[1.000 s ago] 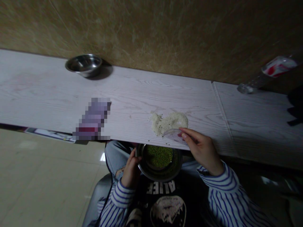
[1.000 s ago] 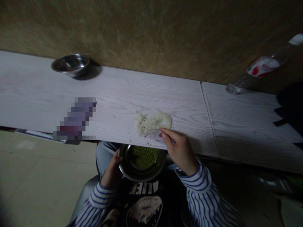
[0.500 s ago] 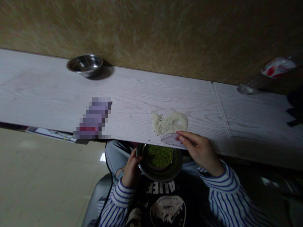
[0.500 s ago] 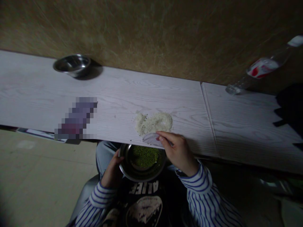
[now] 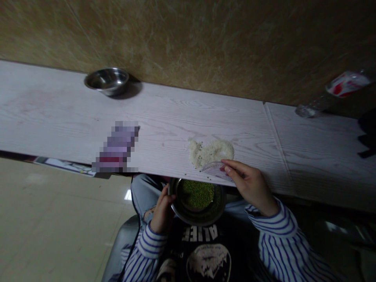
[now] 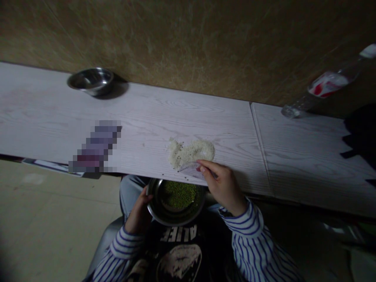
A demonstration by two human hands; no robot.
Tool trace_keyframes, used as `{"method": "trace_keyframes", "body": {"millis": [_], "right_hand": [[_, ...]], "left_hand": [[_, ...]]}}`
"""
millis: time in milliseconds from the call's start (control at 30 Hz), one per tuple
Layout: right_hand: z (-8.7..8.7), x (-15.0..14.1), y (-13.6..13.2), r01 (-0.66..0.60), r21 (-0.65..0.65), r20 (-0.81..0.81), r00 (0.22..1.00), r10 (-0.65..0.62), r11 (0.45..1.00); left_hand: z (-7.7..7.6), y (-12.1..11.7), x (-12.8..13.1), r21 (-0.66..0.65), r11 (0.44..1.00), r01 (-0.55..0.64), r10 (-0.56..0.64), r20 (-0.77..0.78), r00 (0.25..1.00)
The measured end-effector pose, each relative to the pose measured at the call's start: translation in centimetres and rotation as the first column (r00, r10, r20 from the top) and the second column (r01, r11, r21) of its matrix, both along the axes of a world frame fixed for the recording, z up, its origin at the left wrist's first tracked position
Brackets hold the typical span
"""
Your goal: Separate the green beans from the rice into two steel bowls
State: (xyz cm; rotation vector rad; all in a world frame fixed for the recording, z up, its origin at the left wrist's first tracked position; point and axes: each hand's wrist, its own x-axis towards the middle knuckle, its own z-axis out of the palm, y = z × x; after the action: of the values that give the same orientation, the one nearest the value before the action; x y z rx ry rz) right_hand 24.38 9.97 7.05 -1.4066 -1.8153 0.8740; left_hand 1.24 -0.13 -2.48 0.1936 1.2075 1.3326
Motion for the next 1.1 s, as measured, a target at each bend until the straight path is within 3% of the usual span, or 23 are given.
{"method": "trace_keyframes", "body": {"millis": [133, 767, 1100], "right_hand": [[-0.1, -0.2, 0.2, 0.031, 0.014, -0.01, 0.999, -0.031, 0.999], [0.4, -1.6, 0.5, -0.128, 0.02, 0.014, 0.992, 0.127, 0.992], [0.6, -0.4, 0.9, 0.017, -0.034, -0.049, 0.999, -0.018, 0.999]], "left_hand": [[-0.1, 0.0, -0.1, -0.018, 1.0, -0.009, 0.009, 0.002, 1.0], [-0.2, 0.0, -0.2, -0.016, 1.0, -0.021, 0.021, -0.005, 1.0], [0.4, 0.3, 0.1, -0.043, 0.999, -0.027, 0.027, 0.005, 1.0]]}}
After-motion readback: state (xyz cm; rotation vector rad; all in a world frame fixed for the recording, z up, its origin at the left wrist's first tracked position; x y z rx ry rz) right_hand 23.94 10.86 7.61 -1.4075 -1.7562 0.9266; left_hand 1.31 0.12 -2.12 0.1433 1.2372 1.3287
